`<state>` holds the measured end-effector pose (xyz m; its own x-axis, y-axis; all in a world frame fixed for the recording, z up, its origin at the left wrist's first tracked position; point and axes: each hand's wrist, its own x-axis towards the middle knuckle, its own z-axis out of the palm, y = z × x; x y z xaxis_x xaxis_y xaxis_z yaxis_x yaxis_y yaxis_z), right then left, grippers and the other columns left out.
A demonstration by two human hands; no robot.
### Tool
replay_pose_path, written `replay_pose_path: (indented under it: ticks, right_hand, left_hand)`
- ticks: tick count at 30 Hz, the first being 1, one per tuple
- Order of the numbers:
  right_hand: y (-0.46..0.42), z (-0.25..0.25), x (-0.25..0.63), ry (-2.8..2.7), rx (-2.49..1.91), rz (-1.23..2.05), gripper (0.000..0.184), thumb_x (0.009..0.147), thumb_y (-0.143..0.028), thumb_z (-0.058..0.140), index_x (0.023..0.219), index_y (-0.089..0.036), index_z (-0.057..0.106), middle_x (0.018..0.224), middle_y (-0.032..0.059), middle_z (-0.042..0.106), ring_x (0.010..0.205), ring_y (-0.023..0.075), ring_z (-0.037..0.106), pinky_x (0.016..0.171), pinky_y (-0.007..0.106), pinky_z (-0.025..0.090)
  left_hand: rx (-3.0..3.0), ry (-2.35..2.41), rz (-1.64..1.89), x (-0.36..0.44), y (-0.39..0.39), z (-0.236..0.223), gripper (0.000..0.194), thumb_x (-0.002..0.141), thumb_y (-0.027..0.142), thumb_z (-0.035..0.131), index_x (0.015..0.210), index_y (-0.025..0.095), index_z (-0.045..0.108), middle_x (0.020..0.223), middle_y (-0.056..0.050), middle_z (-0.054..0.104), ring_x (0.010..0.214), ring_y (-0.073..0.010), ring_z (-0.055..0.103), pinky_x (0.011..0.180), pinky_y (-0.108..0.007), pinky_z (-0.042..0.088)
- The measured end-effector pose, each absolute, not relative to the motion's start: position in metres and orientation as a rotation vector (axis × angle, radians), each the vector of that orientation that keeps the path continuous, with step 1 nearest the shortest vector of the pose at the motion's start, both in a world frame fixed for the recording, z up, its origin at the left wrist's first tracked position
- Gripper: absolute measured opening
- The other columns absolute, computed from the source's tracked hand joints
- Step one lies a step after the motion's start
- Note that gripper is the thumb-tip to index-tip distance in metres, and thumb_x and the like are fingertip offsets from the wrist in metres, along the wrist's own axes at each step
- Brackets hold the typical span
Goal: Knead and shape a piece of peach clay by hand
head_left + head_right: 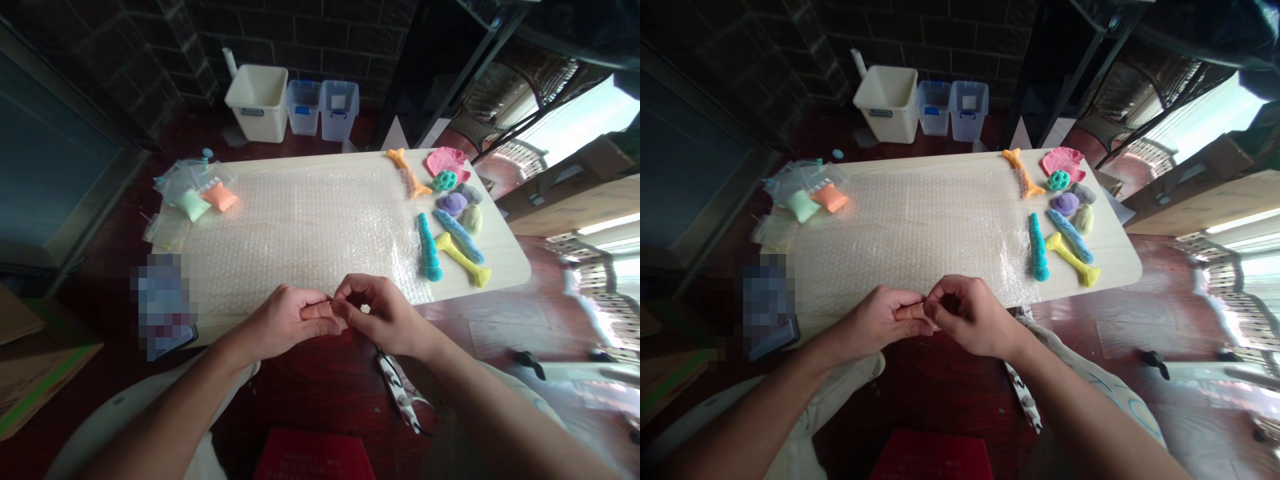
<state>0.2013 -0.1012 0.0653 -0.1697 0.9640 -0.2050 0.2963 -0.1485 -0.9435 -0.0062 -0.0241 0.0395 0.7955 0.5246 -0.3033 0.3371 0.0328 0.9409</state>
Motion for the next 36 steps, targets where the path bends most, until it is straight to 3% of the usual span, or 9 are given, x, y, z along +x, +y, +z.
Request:
replay_pose_path:
  ticks: [5,17,26,36]
  right_hand:
    - [-0.100,0.062,0.204,-1.420,-1.414,1.331,0.018,0.099,-0.031,0.063,0.089,-0.017,0.066,0.077,0.0012,0.065,0.068,0.0120,0.054,0.061,0.026,0.043]
    - [-0.099,0.067,0.201,-1.579,-1.474,1.252,0.015,0.099,-0.027,0.062,0.092,-0.016,0.070,0.077,0.0026,0.068,0.067,0.0127,0.055,0.060,0.027,0.042]
    - [-0.100,0.066,0.206,-1.503,-1.464,1.278,0.016,0.103,-0.028,0.059,0.093,-0.017,0.066,0.078,0.0007,0.064,0.069,0.0126,0.053,0.061,0.026,0.042]
    - [-0.097,0.064,0.210,-1.216,-1.383,1.374,0.017,0.103,-0.033,0.054,0.095,-0.019,0.062,0.078,0.0001,0.060,0.073,0.0149,0.055,0.067,0.029,0.044]
  left_hand:
    - [1.417,0.663,0.174,-0.010,-0.024,0.040,0.035,0.087,0.051,0.079,0.095,0.016,0.078,0.088,-0.005,0.077,0.083,-0.0183,0.068,0.074,-0.027,0.053]
    - [1.536,0.714,0.203,-0.009,-0.024,0.044,0.033,0.084,0.048,0.082,0.081,0.016,0.075,0.072,-0.001,0.069,0.071,-0.0167,0.064,0.063,-0.025,0.050]
    - [1.260,0.648,0.190,-0.007,-0.026,0.038,0.033,0.086,0.044,0.083,0.102,0.016,0.077,0.097,-0.007,0.079,0.095,-0.0215,0.072,0.087,-0.034,0.057]
    - [1.371,0.739,0.335,-0.010,-0.020,0.045,0.035,0.086,0.042,0.083,0.106,0.015,0.073,0.089,-0.002,0.071,0.074,-0.0126,0.060,0.063,-0.022,0.048]
